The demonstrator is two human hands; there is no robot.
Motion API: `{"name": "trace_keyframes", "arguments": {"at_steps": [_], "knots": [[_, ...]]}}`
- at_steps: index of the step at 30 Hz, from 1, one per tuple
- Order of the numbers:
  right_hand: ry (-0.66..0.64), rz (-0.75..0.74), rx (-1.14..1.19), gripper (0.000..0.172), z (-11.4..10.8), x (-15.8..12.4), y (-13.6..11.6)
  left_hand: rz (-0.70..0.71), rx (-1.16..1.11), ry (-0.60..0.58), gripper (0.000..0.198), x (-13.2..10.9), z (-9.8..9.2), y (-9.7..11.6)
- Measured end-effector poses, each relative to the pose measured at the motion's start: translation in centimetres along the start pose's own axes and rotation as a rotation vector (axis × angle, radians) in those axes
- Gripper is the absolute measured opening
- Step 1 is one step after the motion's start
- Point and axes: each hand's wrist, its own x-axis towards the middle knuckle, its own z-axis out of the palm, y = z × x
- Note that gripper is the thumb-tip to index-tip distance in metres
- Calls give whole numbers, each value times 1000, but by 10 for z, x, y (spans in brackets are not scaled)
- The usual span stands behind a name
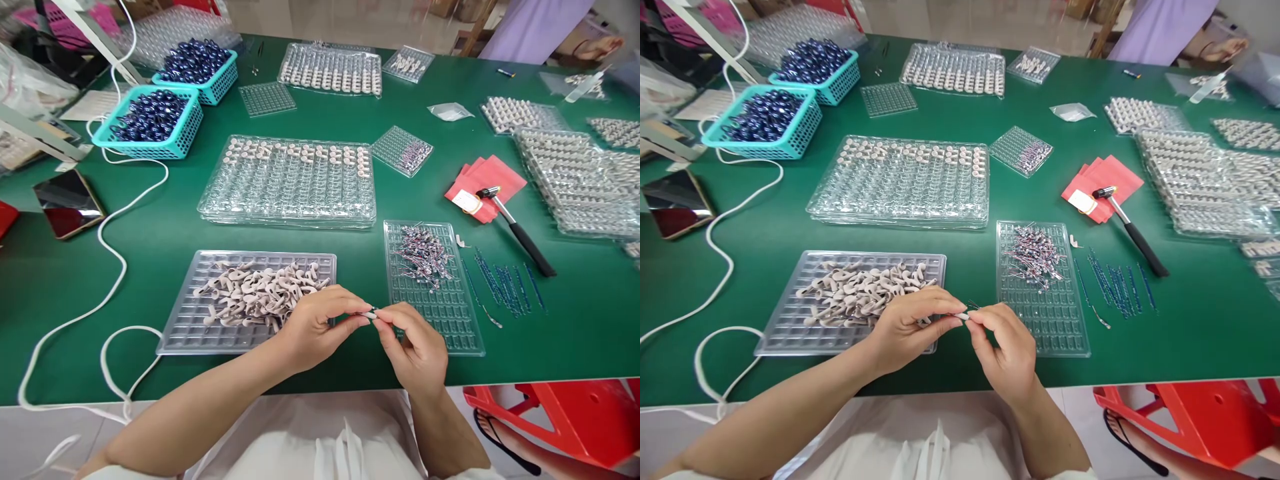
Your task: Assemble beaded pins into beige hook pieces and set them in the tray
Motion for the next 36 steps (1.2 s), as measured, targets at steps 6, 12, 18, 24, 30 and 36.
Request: {"name": "trace_keyframes", "arguments": {"at_steps": [6, 12, 18, 24, 30, 36], "knots": [[-5, -10, -17, 32, 0, 0, 1, 34, 21, 4, 15, 1, 0, 1], [-7, -18, -16, 32, -1, -1, 1, 67, 27, 27, 18, 0, 1, -1], [-14, -20, -23, 31, -1, 0, 1, 71, 33, 35, 18, 0, 1, -2], [0, -36, -24, 31, 0, 0, 0, 46, 11, 41, 17, 0, 2, -1], [17, -77, -63, 28, 2, -1, 0, 7, -17, 43, 17, -3, 3, 0], [47, -122, -118, 25, 3, 0, -1, -3, -18, 56, 12, -3, 5, 1]]}}
